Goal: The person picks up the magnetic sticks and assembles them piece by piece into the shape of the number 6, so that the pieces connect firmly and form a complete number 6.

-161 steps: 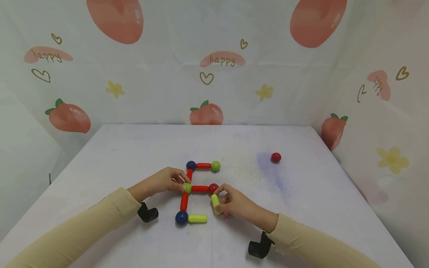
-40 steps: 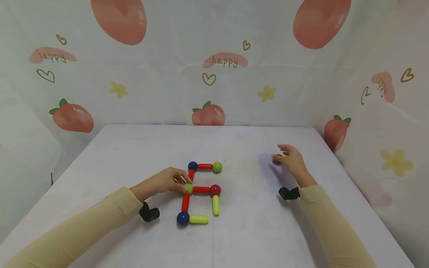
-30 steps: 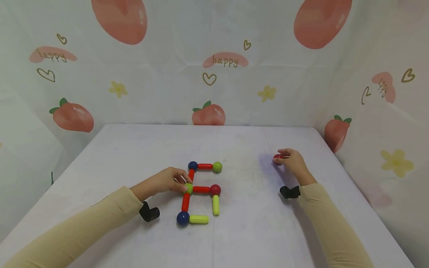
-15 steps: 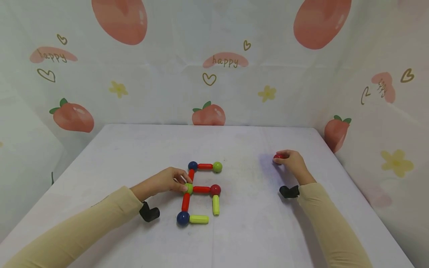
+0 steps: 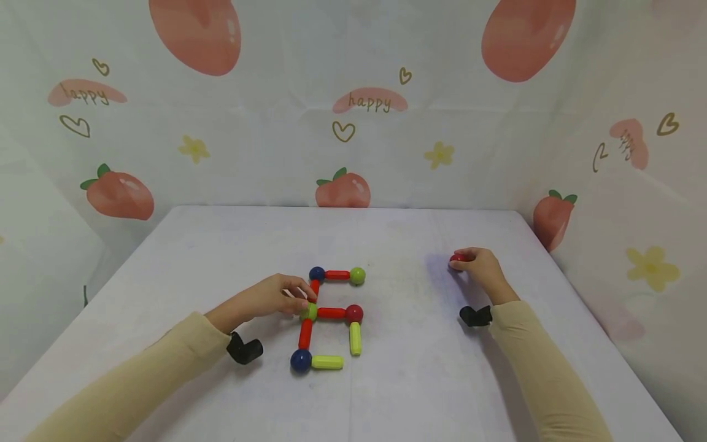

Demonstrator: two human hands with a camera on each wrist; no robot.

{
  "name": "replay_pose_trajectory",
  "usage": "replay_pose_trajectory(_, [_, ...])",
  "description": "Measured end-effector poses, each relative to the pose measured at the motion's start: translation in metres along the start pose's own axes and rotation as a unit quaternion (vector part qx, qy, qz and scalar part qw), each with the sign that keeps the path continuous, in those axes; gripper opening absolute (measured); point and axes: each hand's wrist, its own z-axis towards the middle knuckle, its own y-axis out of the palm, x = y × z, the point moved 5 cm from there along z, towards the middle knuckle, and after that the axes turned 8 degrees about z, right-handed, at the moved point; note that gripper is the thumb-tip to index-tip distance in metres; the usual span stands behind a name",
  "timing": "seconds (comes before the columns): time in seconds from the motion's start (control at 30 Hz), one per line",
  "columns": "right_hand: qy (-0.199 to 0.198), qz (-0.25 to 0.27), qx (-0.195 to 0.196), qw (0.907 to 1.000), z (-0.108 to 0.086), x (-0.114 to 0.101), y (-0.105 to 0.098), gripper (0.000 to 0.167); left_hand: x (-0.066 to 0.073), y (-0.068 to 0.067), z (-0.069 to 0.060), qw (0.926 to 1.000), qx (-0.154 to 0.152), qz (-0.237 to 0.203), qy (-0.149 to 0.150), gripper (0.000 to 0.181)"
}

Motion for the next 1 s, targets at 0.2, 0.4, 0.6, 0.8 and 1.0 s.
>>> replay_pose_trajectory(0.2, [0.023,0.006,-0.009,0.9997,-0.001,0.001,0.001,0.057,0.019,-0.011,-0.016,0.9983,0.045,0.029,0.026,0.018])
replay_pose_trajectory(0.4, [0.029,0.009,-0.009,0.9995,-0.001,0.001,0.001,0.057,0.034,0.001,-0.039,0.998,0.042,-0.008,0.047,0.016])
replay_pose_trajectory(0.6, [0.027,0.009,-0.011,0.9995,0.0,0.002,0.002,0.058,0.037,0.03,-0.055,0.9968,0.011,0.004,0.08,0.015])
replay_pose_trajectory(0.8, [0.022,0.004,-0.011,0.9997,0.0,0.001,0.001,0.058,0.033,0.054,-0.059,0.9954,0.003,0.054,0.08,0.015])
replay_pose_trajectory(1.0, [0.024,0.009,-0.014,0.9996,0.0,0.0,0.001,0.059,0.035,0.061,-0.057,0.9871,0.019,0.117,0.107,0.019])
